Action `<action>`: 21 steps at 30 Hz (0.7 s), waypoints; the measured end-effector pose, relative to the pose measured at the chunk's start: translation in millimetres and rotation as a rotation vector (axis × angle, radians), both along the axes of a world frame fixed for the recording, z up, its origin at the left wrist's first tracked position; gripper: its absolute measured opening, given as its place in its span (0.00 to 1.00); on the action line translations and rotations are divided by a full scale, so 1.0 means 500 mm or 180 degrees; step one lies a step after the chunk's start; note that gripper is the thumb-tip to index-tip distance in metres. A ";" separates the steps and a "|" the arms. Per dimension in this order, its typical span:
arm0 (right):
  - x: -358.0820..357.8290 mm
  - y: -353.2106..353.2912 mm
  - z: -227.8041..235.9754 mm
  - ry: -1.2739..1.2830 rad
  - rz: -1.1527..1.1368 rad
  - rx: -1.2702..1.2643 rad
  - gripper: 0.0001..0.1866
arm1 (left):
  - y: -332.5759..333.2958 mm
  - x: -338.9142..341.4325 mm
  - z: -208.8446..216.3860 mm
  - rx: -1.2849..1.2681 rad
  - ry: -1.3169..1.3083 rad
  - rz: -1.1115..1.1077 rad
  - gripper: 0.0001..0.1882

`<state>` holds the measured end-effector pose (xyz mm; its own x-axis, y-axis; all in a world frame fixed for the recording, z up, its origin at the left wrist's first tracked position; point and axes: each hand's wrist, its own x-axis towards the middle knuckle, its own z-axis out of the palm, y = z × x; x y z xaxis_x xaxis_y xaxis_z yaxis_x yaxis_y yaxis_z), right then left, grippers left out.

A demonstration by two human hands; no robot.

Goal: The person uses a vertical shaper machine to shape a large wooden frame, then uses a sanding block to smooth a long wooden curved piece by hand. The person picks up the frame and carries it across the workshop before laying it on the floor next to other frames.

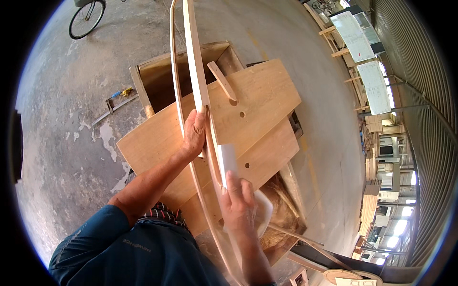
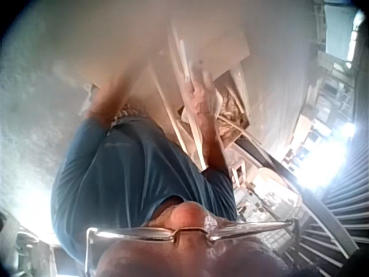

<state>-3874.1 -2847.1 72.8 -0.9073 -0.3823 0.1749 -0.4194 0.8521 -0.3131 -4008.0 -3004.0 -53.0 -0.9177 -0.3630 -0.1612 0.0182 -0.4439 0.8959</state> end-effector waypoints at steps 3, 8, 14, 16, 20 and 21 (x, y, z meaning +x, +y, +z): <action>0.012 0.015 -0.022 0.0221 0.0119 0.0186 0.27 | 0.011 0.001 0.018 0.0080 0.0038 0.0083 0.30; -0.078 -0.052 -0.022 0.0217 0.0258 -0.0010 0.25 | -0.008 0.003 0.016 0.0055 -0.0118 0.0016 0.28; -0.001 0.015 -0.019 0.0206 0.0260 0.0120 0.25 | 0.009 0.001 0.015 0.0041 0.0057 0.0071 0.27; -0.056 -0.022 -0.010 -0.0137 0.0136 -0.0063 0.25 | 0.004 0.012 0.018 0.0043 -0.0046 0.0038 0.27; -0.055 -0.030 -0.006 -0.0027 0.0287 0.0029 0.25 | -0.010 0.004 0.011 0.0254 0.0005 0.0023 0.28; -0.015 0.006 -0.019 0.0145 0.0324 -0.0044 0.25 | 0.006 -0.003 0.004 0.0326 0.0097 0.0014 0.28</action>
